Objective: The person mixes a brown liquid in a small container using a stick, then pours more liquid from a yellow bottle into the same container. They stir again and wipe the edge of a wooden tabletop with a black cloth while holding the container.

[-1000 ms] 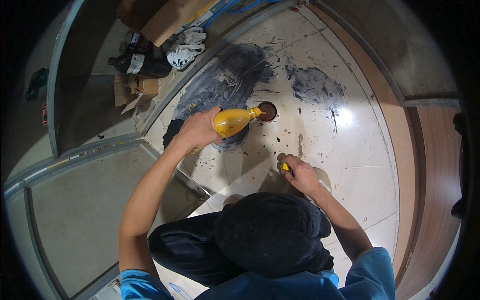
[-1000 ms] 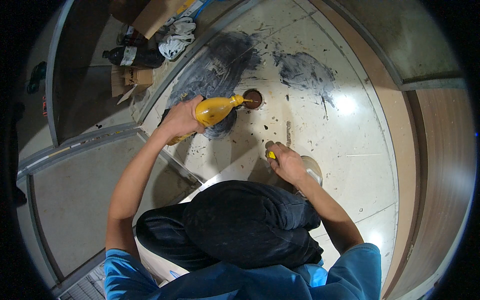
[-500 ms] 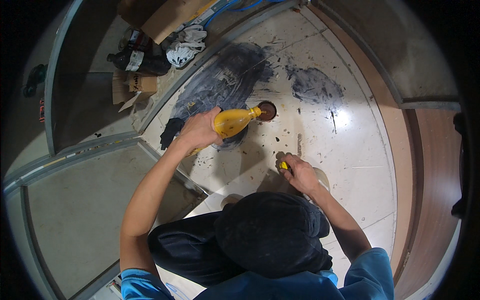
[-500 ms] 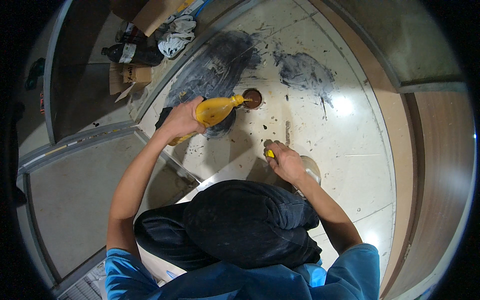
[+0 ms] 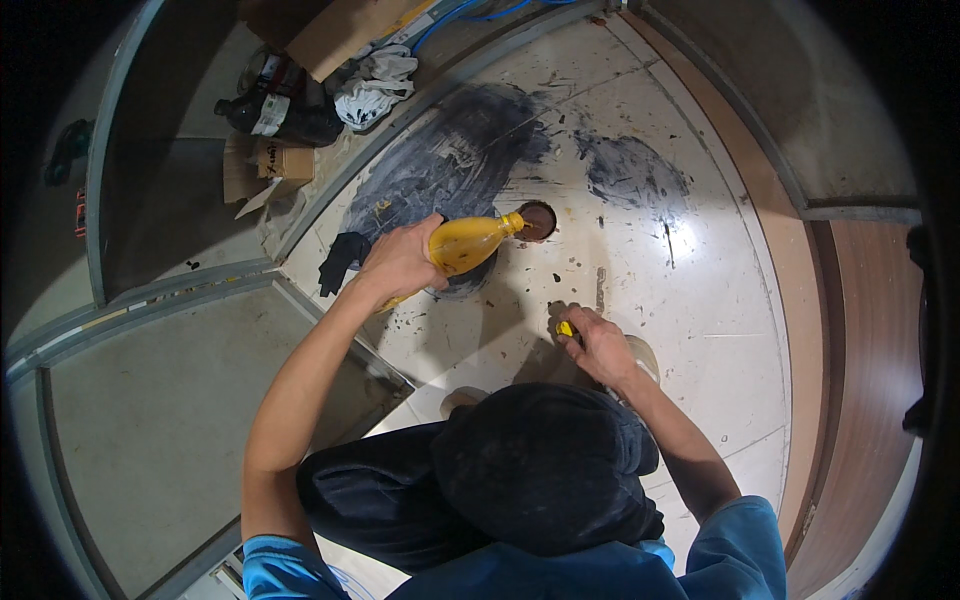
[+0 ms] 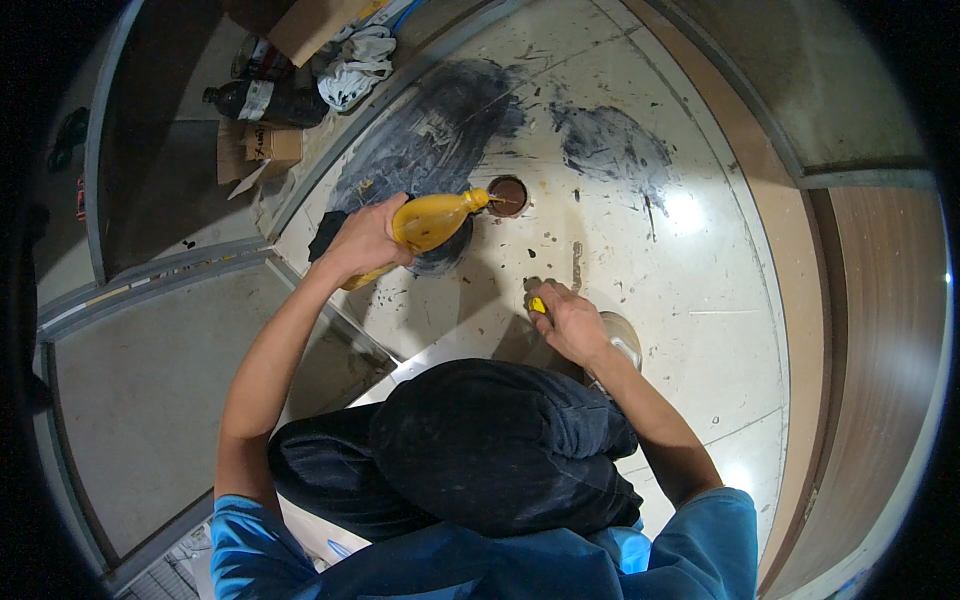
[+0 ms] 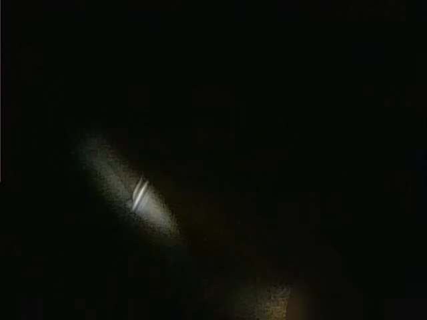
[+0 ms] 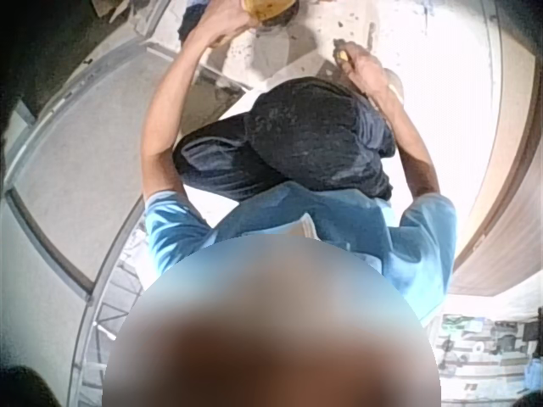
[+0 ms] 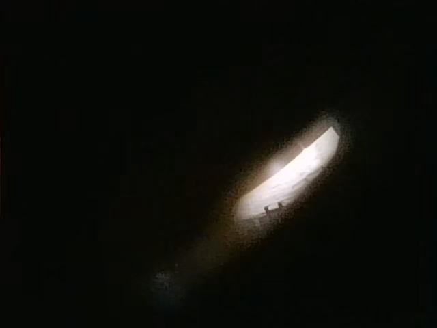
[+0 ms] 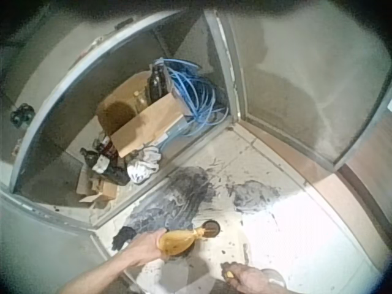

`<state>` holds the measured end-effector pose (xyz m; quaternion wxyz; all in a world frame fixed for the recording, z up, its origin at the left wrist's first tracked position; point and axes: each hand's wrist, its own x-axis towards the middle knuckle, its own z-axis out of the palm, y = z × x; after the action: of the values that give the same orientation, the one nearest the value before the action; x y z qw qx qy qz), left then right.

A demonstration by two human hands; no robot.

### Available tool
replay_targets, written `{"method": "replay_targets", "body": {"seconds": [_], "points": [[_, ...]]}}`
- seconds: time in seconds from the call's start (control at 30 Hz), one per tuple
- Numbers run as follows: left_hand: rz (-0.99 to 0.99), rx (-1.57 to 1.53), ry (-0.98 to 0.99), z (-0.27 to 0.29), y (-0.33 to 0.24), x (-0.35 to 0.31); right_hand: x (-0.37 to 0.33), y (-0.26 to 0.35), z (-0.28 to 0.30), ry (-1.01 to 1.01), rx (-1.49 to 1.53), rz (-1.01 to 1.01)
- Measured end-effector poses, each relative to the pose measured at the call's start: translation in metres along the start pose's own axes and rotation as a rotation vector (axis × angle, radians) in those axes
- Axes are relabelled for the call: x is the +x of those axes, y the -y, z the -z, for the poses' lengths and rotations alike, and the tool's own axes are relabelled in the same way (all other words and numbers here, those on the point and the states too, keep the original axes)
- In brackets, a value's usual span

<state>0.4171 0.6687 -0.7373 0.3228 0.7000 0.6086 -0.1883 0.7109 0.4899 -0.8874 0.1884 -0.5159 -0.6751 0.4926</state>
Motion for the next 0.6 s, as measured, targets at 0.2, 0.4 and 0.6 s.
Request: {"method": "replay_targets", "body": {"seconds": [0.2, 0.4, 0.6], "points": [[-0.057, -0.106, -0.036, -0.010, 0.012, 0.005, 0.005, 0.008, 0.007, -0.125, 0.143, -0.040], [-0.101, -0.238, -0.076, -0.032, 0.035, 0.013, 0.015, 0.016, 0.018, -0.243, 0.444, -0.153], [-0.233, -0.455, -0.052, -0.041, 0.044, 0.012, 0.036, 0.046, 0.044, -0.397, 0.840, -0.026]]}}
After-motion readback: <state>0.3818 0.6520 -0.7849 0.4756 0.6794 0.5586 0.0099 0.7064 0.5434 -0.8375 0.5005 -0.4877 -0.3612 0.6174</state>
